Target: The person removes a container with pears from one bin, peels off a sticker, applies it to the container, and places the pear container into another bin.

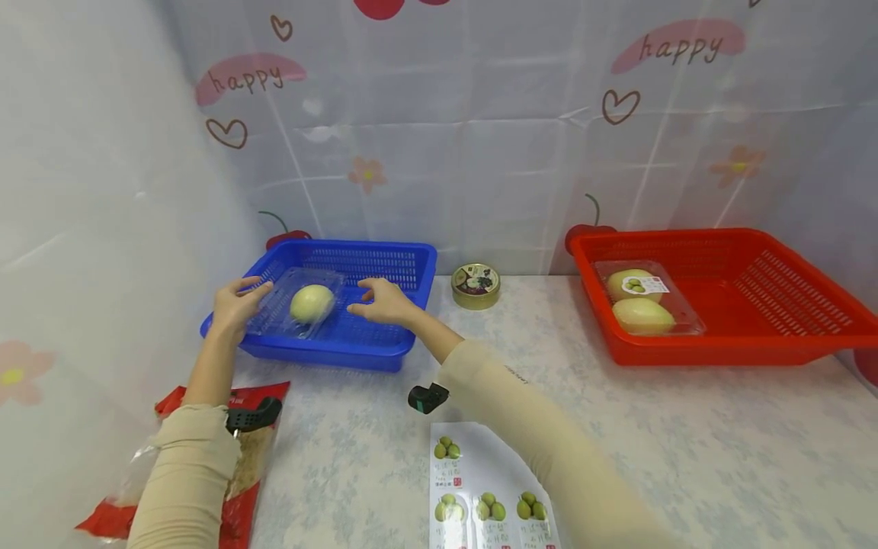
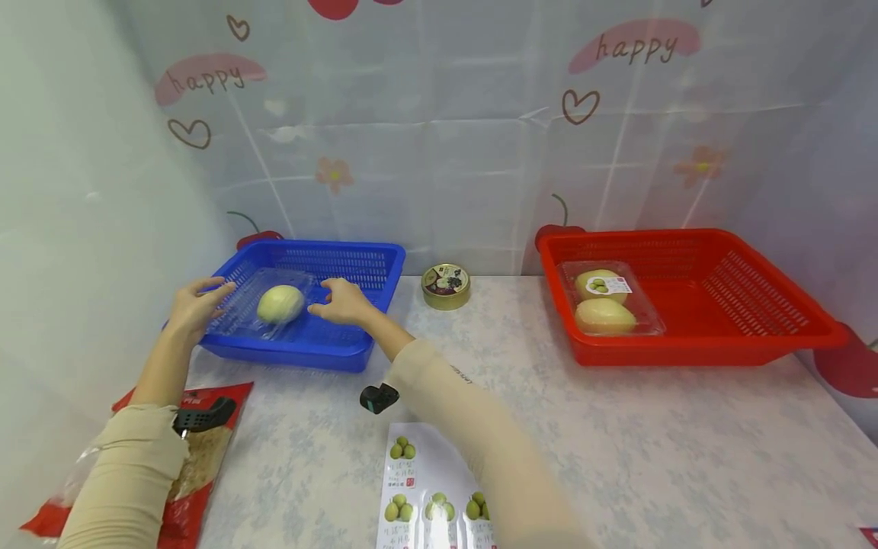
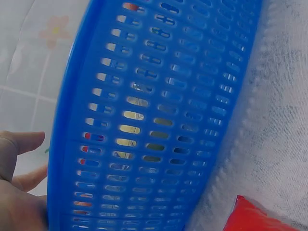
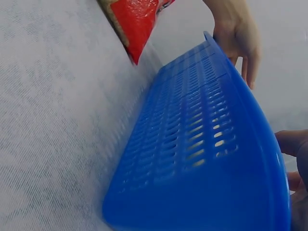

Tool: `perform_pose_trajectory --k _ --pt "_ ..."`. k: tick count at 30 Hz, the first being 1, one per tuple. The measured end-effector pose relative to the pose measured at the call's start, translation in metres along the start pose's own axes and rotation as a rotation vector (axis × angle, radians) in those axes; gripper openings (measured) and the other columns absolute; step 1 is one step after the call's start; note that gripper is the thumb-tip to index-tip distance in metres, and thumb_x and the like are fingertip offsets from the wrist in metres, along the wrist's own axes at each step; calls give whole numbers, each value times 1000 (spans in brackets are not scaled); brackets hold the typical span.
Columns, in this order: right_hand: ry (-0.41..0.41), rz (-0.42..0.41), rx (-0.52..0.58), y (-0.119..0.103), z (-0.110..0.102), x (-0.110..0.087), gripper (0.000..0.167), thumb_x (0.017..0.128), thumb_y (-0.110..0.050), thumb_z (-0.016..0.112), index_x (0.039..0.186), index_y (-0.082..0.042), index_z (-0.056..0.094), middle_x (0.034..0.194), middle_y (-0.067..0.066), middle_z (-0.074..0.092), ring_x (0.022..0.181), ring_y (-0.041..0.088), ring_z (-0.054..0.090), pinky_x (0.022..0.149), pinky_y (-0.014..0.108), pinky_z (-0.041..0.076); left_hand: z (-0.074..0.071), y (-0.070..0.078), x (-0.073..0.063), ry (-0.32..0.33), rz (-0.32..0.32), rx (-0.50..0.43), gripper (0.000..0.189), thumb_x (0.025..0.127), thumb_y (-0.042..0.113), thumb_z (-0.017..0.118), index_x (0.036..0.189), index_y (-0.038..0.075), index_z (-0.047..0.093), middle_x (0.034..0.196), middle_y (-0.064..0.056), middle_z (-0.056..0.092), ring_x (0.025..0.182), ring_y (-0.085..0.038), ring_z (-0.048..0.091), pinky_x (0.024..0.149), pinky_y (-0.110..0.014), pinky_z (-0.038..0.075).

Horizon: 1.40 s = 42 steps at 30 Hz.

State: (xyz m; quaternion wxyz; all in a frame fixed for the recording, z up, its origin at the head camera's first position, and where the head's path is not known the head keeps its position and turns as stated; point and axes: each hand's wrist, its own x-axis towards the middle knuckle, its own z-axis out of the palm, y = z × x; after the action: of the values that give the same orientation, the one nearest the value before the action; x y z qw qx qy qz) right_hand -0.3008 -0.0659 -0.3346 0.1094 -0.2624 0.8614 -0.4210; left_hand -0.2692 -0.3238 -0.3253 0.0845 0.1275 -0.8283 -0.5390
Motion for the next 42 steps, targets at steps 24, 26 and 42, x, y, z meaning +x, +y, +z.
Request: perform_pose_trajectory --k 24,26,42 --pt "-161 196 330 -2 29 15 80 91 -21 63 149 2 13 152 21 23 99 30 66 91 35 49 -6 6 10 -280 -20 390 86 93 48 49 146 -9 11 147 -37 11 130 -52 26 100 -61 34" --pt "-159 196 357 -2 29 15 80 91 -20 63 149 2 13 152 21 22 101 32 64 89 36 51 -3 7 11 -308 -32 423 88 93 49 49 146 -9 9 146 -38 14 127 -51 33 95 -57 40" --pt "-11 351 673 -8 29 16 66 94 -13 57 145 7 20 113 21 53 95 32 64 83 36 54 17 12 11 -355 -78 482 78 96 29 48 141 -19 7 143 -41 18 125 -50 36 96 -53 42"
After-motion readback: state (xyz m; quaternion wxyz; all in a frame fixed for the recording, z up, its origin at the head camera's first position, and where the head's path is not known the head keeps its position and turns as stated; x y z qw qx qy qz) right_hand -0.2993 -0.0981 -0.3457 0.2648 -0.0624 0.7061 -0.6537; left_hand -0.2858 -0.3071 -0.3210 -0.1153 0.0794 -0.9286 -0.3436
